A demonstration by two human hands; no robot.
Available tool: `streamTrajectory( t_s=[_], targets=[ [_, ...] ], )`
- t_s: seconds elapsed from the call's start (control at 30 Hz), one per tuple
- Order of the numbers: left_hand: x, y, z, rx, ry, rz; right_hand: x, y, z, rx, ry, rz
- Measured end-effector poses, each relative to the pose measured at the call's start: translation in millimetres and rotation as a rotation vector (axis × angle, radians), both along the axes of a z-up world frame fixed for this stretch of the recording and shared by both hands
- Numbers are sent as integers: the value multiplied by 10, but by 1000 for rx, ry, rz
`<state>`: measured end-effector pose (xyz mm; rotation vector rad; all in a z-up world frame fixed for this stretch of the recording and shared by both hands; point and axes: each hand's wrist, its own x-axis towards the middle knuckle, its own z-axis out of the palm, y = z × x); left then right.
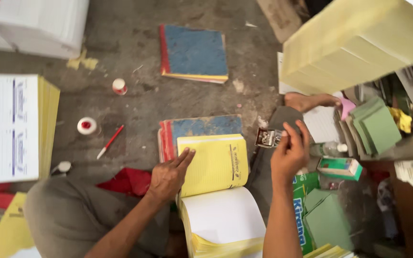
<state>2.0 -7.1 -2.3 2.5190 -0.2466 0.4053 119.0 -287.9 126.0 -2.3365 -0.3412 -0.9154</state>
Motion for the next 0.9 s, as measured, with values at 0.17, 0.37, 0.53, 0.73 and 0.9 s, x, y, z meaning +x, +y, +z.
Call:
streamTrajectory(
  t_s=[0.17,0.37,0.53,0.73,0.9],
  targets=[
    [40,-88,104,64,-3,76,91,-347,-632,2,259,-224],
    [-13,-158,461,-43,-33,85,2,-523,-1338,18,301,-147],
    [-467,-350,821,-296,152,-155,-9,-574,-1245,-24,463,-167],
    [-1076,-402,780,-667,541,-210,-53,-791,-753,5,584,-190],
    [-889,-180,252,-413,173,326,-317,-757,-1023,34,920,190]
  ],
)
